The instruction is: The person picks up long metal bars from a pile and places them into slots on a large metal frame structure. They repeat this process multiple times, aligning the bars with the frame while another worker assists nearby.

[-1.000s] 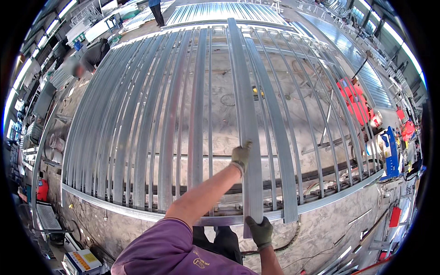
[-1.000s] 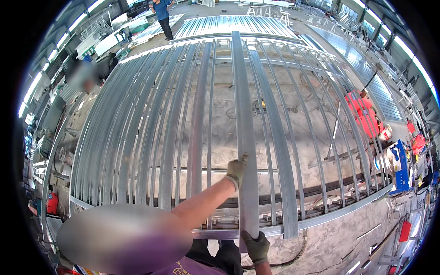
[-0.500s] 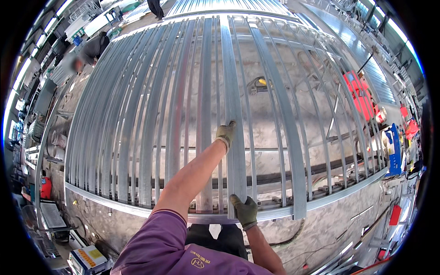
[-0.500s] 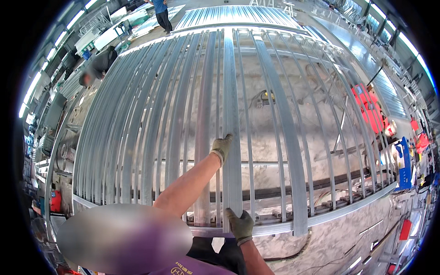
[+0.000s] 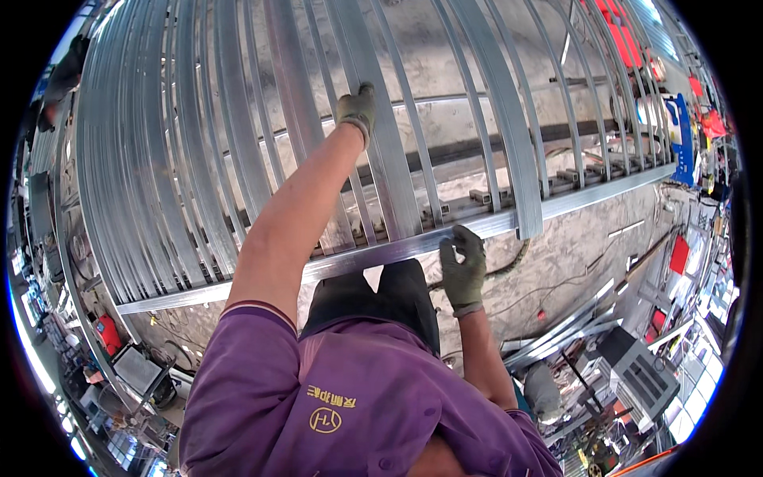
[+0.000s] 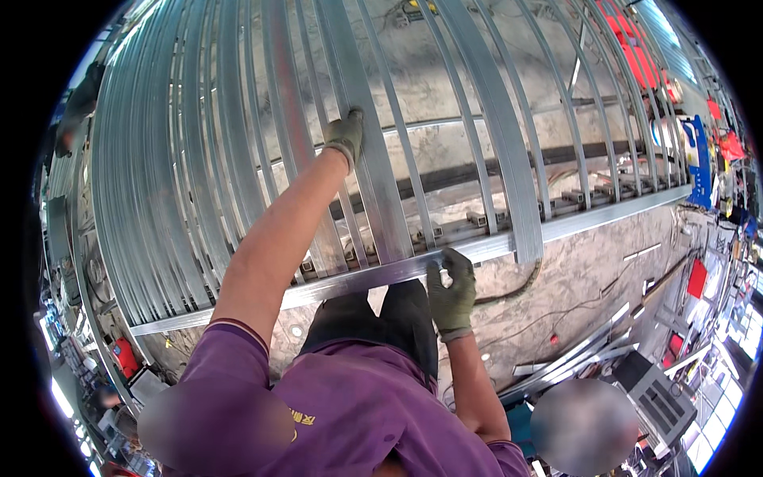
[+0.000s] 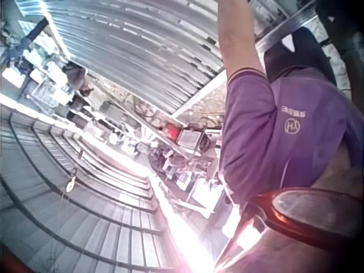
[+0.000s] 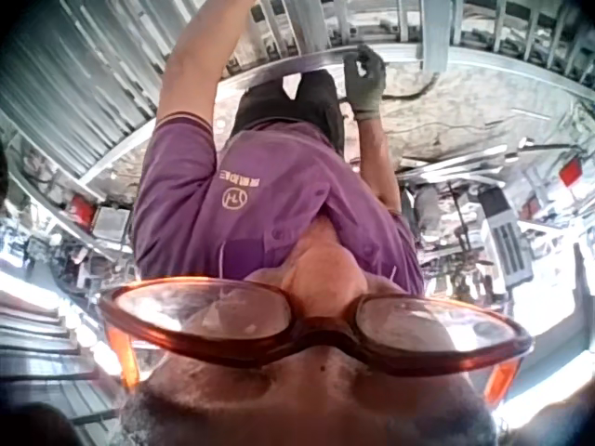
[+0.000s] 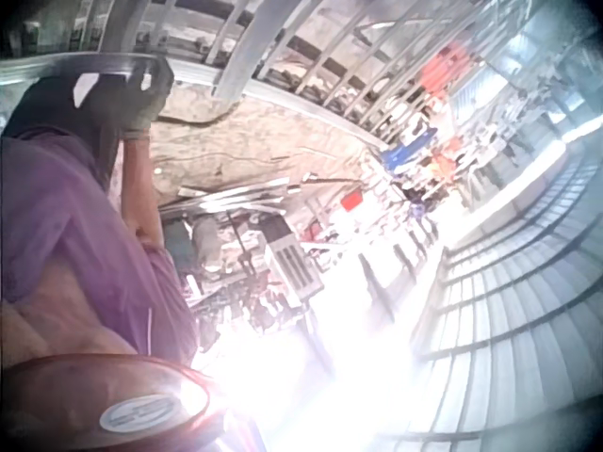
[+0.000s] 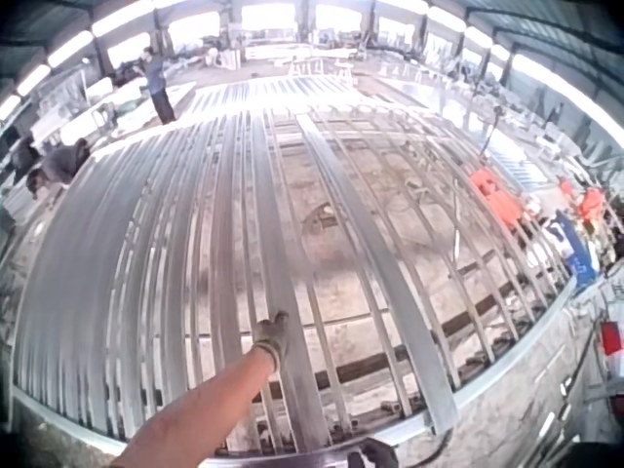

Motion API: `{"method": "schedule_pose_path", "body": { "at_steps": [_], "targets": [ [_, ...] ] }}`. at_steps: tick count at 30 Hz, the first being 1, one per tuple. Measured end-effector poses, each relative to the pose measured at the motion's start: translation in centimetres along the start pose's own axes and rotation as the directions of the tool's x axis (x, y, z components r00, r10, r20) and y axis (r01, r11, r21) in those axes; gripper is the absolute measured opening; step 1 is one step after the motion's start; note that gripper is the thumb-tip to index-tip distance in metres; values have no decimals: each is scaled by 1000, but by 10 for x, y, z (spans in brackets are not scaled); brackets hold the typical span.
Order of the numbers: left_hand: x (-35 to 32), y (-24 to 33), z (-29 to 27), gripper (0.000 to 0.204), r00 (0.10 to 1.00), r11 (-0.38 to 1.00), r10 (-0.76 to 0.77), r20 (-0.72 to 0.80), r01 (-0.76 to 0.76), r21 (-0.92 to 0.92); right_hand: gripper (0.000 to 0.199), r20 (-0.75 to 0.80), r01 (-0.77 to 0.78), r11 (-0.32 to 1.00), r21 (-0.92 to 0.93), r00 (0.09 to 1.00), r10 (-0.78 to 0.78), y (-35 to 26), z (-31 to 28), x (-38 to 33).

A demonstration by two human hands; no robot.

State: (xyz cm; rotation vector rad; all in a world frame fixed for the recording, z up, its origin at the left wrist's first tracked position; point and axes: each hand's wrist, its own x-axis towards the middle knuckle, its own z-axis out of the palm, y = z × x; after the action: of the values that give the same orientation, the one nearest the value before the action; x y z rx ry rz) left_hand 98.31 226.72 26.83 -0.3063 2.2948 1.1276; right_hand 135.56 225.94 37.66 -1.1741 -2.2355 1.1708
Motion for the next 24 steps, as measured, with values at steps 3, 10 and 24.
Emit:
{"method": "schedule_pose_path", "body": {
  "at_steps": [3, 10, 24],
  "targets": [
    [-13, 19, -3, 75, 999, 995, -32, 19, 30, 95, 28, -2, -374, 922, 100, 927, 376, 42, -29, -42],
    [-6, 4, 14, 73, 988, 984, 84, -129, -62, 166, 28, -127, -424, 903, 68, 894, 429, 60, -63, -49],
    [-118, 53, 106, 58, 787, 784, 612, 75, -617, 65, 89, 4, -183, 715, -675, 968, 251, 94, -127, 121]
  ]
}}
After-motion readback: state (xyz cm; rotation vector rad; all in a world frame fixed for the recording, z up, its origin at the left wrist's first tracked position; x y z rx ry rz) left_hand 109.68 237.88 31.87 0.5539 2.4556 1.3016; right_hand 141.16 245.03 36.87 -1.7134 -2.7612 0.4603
